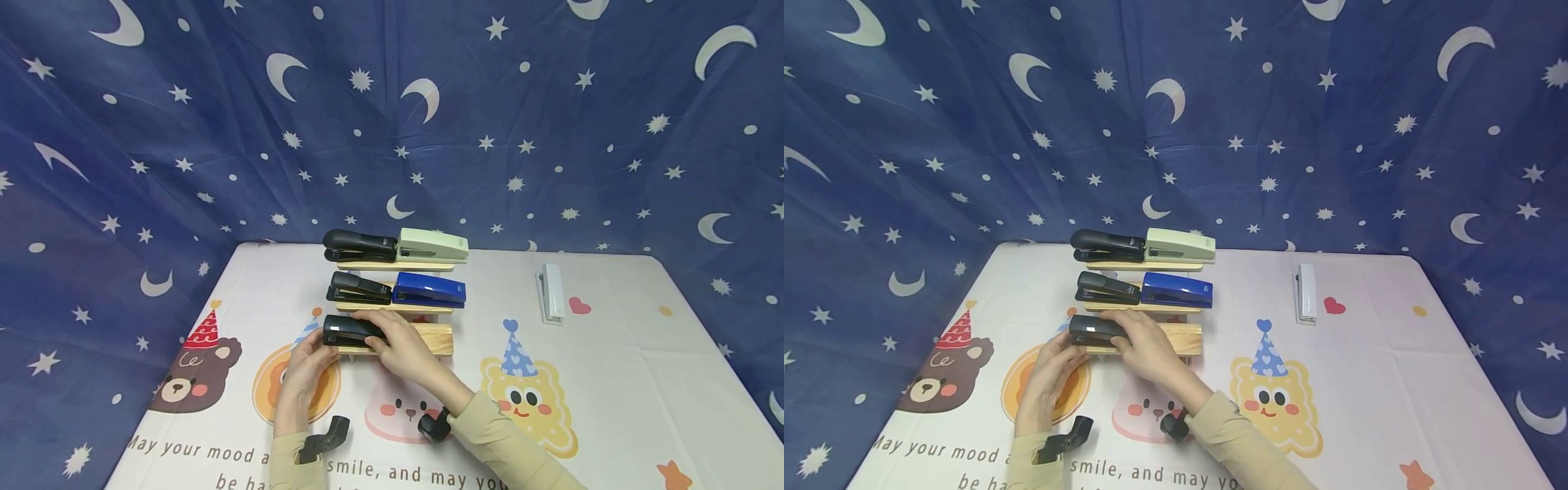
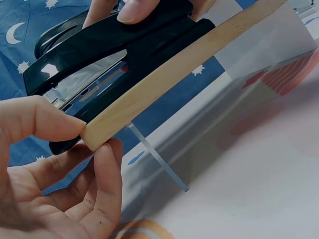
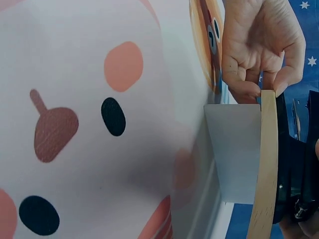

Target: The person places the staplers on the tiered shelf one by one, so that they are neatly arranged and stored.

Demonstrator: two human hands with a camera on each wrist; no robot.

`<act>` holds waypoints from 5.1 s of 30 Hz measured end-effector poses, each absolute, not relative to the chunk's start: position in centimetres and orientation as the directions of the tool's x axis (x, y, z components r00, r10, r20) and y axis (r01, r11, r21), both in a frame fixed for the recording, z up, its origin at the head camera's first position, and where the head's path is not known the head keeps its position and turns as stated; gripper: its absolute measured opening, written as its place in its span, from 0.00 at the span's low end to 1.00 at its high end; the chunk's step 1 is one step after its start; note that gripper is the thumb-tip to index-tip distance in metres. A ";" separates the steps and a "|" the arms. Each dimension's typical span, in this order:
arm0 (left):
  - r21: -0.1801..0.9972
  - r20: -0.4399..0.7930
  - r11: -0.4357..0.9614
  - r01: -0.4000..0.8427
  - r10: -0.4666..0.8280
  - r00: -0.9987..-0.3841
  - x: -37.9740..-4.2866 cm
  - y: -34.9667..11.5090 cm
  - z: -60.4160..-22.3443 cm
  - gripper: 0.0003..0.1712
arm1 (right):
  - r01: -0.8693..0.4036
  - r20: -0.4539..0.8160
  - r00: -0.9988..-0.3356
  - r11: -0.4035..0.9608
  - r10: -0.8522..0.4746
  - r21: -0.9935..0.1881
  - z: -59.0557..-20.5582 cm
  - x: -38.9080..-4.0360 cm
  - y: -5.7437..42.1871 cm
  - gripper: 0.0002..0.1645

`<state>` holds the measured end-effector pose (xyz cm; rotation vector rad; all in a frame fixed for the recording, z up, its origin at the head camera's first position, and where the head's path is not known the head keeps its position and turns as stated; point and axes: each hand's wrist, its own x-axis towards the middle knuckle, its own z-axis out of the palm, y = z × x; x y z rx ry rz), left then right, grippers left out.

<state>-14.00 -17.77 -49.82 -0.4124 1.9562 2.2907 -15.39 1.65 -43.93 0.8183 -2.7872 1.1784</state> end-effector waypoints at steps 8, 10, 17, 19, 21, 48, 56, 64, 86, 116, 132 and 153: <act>0.955 -0.260 -0.171 -0.243 -0.091 -0.961 -14.0 -17.6 -49.6 0.31 | -0.525 0.290 -0.850 0.651 -0.440 -0.548 -44.4 -15.2 2.1 0.25; 0.955 -0.261 -0.169 -0.243 -0.093 -0.961 -14.0 -17.6 -49.7 0.31 | -0.507 0.293 -0.861 0.651 -0.417 -0.565 -44.5 -15.1 2.2 0.26; 0.956 -0.267 -0.159 -0.248 -0.113 -0.957 -14.0 -17.7 -49.6 0.32 | -0.472 0.316 -0.881 0.617 -0.351 -0.630 -44.3 -14.7 3.3 0.28; 0.956 -0.264 -0.162 -0.245 -0.109 -0.958 -13.9 -17.7 -49.6 0.32 | -0.473 0.328 -0.881 0.610 -0.341 -0.635 -44.1 -14.7 3.8 0.28; 0.955 -0.265 -0.167 -0.246 -0.106 -0.958 -13.9 -17.7 -49.6 0.32 | -0.470 0.333 -0.883 0.609 -0.332 -0.639 -44.0 -14.6 4.2 0.27; 0.953 -0.274 -0.167 -0.253 -0.120 -0.954 -14.0 -17.7 -49.8 0.33 | -0.466 0.401 -0.880 0.625 -0.254 -0.626 -44.5 -13.9 11.0 0.20; 0.953 -0.279 -0.156 -0.260 -0.111 -0.954 -14.0 -17.7 -49.7 0.33 | -0.478 0.454 -0.863 0.651 -0.222 -0.590 -44.8 -14.0 13.3 0.20; 0.954 -0.275 -0.153 -0.257 -0.108 -0.955 -14.0 -17.8 -49.8 0.33 | -0.434 0.416 -0.885 0.695 -0.209 -0.573 -44.9 -13.7 15.6 0.20; 0.950 -0.267 -0.197 -0.241 -0.120 -0.956 -14.1 -17.7 -49.8 0.31 | -0.266 0.288 -0.952 0.760 -0.108 -0.593 -45.2 -13.5 22.5 0.19; 0.953 -0.254 -0.197 -0.229 -0.112 -0.961 -13.9 -17.6 -49.7 0.32 | 0.059 0.114 -0.974 0.704 0.197 -0.708 -47.4 -18.0 29.1 0.37; 0.947 -0.257 -0.227 -0.228 -0.108 -0.960 -14.1 -17.6 -49.9 0.32 | 0.263 -0.082 -0.947 0.600 0.312 -0.755 -49.1 -19.8 28.7 0.45; 0.946 -0.262 -0.224 -0.233 -0.108 -0.959 -13.9 -17.6 -49.7 0.31 | 0.295 -0.043 -0.905 0.551 0.424 -0.781 -49.6 -20.5 27.9 0.42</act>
